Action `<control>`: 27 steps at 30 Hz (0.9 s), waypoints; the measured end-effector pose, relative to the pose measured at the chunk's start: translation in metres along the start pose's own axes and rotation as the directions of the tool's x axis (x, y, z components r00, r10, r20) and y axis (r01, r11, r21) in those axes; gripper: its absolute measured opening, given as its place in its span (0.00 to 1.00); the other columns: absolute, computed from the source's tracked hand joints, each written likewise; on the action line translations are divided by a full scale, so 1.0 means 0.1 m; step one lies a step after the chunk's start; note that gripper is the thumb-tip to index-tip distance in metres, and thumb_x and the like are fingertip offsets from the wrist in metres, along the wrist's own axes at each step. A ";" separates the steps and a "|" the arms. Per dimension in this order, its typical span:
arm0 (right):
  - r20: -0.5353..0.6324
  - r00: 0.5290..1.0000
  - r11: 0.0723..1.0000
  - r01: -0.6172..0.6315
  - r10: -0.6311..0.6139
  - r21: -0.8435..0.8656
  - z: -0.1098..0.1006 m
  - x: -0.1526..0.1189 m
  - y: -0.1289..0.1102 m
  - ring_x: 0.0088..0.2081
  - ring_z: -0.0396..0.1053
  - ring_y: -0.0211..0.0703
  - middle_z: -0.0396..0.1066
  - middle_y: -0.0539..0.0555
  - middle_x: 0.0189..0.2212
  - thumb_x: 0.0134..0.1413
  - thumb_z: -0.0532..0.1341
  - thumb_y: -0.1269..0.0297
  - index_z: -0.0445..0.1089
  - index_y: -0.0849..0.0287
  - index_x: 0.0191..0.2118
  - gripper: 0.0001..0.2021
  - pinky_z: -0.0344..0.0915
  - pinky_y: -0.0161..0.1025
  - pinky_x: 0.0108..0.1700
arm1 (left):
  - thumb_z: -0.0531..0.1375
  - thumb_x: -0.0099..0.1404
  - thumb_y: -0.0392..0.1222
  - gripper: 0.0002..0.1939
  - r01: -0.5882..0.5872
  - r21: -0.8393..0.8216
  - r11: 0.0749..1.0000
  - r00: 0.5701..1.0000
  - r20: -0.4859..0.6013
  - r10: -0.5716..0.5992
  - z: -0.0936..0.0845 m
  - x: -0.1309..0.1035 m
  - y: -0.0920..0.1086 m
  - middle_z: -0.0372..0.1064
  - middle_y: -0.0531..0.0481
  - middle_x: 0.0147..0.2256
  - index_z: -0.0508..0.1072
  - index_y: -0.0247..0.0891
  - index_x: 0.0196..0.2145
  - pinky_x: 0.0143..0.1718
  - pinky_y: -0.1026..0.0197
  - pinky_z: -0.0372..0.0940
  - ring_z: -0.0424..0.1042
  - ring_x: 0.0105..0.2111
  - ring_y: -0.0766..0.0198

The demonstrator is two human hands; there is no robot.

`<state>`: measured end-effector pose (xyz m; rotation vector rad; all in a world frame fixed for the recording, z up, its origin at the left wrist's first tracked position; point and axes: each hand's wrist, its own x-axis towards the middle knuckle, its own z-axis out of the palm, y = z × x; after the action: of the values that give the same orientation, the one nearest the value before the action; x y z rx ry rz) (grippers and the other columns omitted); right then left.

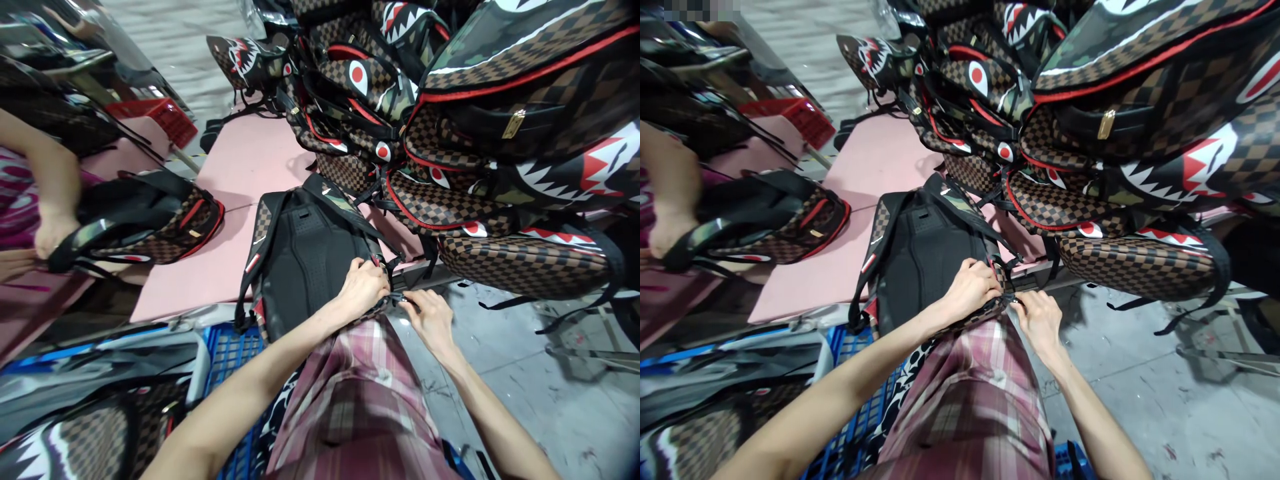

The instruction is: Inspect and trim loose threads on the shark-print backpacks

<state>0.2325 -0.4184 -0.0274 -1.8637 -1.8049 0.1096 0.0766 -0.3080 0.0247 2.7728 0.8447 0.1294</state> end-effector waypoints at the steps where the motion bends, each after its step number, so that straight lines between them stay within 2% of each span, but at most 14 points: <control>1: 0.006 1.000 1.000 0.007 -0.007 -0.007 0.00 0.01 0.01 0.34 0.66 0.45 0.74 0.53 0.33 0.58 0.56 0.58 0.72 0.56 0.39 0.11 0.55 0.40 0.35 | 0.55 0.63 0.40 0.10 -0.013 0.036 0.999 1.000 -0.004 0.013 0.00 0.01 0.02 0.70 0.49 0.33 0.75 0.40 0.29 0.46 0.51 0.49 0.63 0.39 0.60; 6: 0.042 0.999 0.999 0.029 -0.027 -0.045 -0.02 0.02 0.03 0.34 0.66 0.45 0.74 0.53 0.31 0.57 0.57 0.59 0.73 0.56 0.37 0.10 0.55 0.40 0.35 | 0.52 0.63 0.35 0.09 -0.150 0.215 0.965 0.986 -0.037 0.162 0.07 0.00 0.06 0.68 0.43 0.33 0.72 0.32 0.31 0.45 0.51 0.51 0.63 0.39 0.57; 10: 0.052 0.999 1.000 0.008 -0.007 -0.012 -0.02 0.03 -0.02 0.34 0.66 0.45 0.74 0.54 0.31 0.56 0.57 0.60 0.73 0.56 0.36 0.09 0.56 0.40 0.36 | 0.53 0.62 0.34 0.07 -0.148 0.232 0.961 0.986 -0.042 0.162 0.16 0.00 0.06 0.67 0.39 0.35 0.70 0.30 0.32 0.42 0.51 0.53 0.63 0.40 0.55; 12: 0.058 0.998 0.998 -0.034 0.031 0.057 0.01 0.03 -0.02 0.34 0.67 0.45 0.74 0.54 0.31 0.55 0.58 0.60 0.73 0.56 0.35 0.08 0.57 0.40 0.37 | 0.53 0.62 0.35 0.07 -0.132 0.198 0.971 0.989 -0.038 0.142 0.17 0.01 0.10 0.67 0.39 0.35 0.70 0.29 0.33 0.42 0.51 0.54 0.63 0.40 0.54; 14: 0.064 0.987 0.970 -0.155 0.146 0.186 0.05 0.02 0.02 0.34 0.68 0.45 0.75 0.53 0.32 0.53 0.59 0.59 0.73 0.56 0.34 0.08 0.59 0.40 0.38 | 0.52 0.63 0.35 0.08 -0.112 0.094 0.989 0.992 -0.048 0.117 0.12 -0.02 0.17 0.67 0.41 0.35 0.70 0.31 0.32 0.43 0.52 0.54 0.63 0.40 0.56; 16: 0.081 0.946 0.867 -0.322 0.315 0.381 0.10 -0.02 0.14 0.34 0.69 0.45 0.74 0.54 0.32 0.50 0.60 0.57 0.73 0.57 0.34 0.10 0.60 0.39 0.37 | 0.49 0.66 0.36 0.11 -0.117 -0.099 0.988 0.992 -0.053 0.113 0.01 -0.15 0.20 0.67 0.45 0.33 0.70 0.34 0.30 0.45 0.54 0.54 0.64 0.40 0.60; 18: 0.105 0.884 0.707 -0.431 0.456 0.561 0.14 -0.09 0.27 0.34 0.69 0.45 0.74 0.55 0.33 0.48 0.60 0.55 0.72 0.59 0.35 0.13 0.62 0.39 0.37 | 0.45 0.68 0.38 0.17 -0.173 -0.322 0.931 0.984 -0.015 0.177 -0.12 -0.43 0.15 0.69 0.49 0.32 0.70 0.37 0.28 0.47 0.58 0.55 0.65 0.40 0.63; 20: 0.112 0.837 0.594 -0.468 0.536 0.655 0.16 -0.20 0.36 0.36 0.69 0.45 0.73 0.56 0.34 0.44 0.62 0.53 0.70 0.61 0.37 0.17 0.63 0.40 0.38 | 0.39 0.70 0.40 0.24 -0.212 -0.451 0.867 0.967 0.035 0.254 -0.21 -0.87 -0.03 0.71 0.51 0.35 0.72 0.40 0.28 0.49 0.60 0.56 0.66 0.42 0.65; 21: 0.114 0.816 0.566 -0.486 0.566 0.666 0.17 -0.25 0.35 0.35 0.68 0.45 0.73 0.56 0.34 0.42 0.64 0.53 0.70 0.62 0.38 0.19 0.63 0.40 0.38 | 0.37 0.70 0.42 0.26 -0.142 -0.430 0.891 0.989 -0.034 0.141 -0.22 -1.13 -0.16 0.71 0.50 0.38 0.73 0.40 0.29 0.47 0.60 0.57 0.67 0.43 0.64; 22: 0.128 0.801 0.550 -0.507 0.585 0.664 0.17 -0.30 0.30 0.34 0.68 0.44 0.73 0.56 0.33 0.40 0.65 0.53 0.70 0.62 0.38 0.20 0.63 0.40 0.36 | 0.39 0.70 0.44 0.24 0.026 -0.348 0.937 0.989 -0.130 -0.076 -0.20 -1.40 -0.30 0.70 0.47 0.43 0.74 0.39 0.33 0.48 0.58 0.58 0.66 0.46 0.61; 23: 0.153 0.797 0.541 -0.523 0.584 0.659 0.19 -0.34 0.22 0.32 0.68 0.44 0.73 0.55 0.33 0.39 0.65 0.54 0.71 0.62 0.38 0.21 0.63 0.40 0.36 | 0.44 0.68 0.48 0.20 0.179 -0.225 0.958 0.949 -0.216 -0.228 -0.15 -1.67 -0.44 0.69 0.44 0.46 0.73 0.38 0.38 0.50 0.54 0.57 0.64 0.49 0.56; 25: 0.240 0.830 0.541 -0.519 0.504 0.662 0.24 -0.36 -0.03 0.32 0.69 0.44 0.74 0.54 0.33 0.39 0.65 0.56 0.72 0.61 0.39 0.19 0.64 0.40 0.36 | 0.53 0.62 0.54 0.24 0.394 0.018 0.919 0.875 -0.313 -0.369 0.03 -2.14 -0.70 0.64 0.36 0.51 0.69 0.33 0.49 0.53 0.41 0.51 0.54 0.56 0.42; 27: 0.303 0.872 0.551 -0.480 0.385 0.682 0.31 -0.33 -0.31 0.36 0.70 0.45 0.74 0.54 0.36 0.43 0.63 0.57 0.73 0.59 0.40 0.17 0.65 0.41 0.41 | 0.55 0.60 0.51 0.28 0.473 0.166 0.866 0.867 -0.266 -0.422 0.24 -2.45 -0.86 0.59 0.35 0.56 0.63 0.33 0.54 0.54 0.34 0.44 0.46 0.60 0.37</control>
<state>0.1885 -0.4408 -0.0504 -1.6223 -1.0242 1.0145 -0.1692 -0.3809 -0.0233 2.6999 1.6388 0.2761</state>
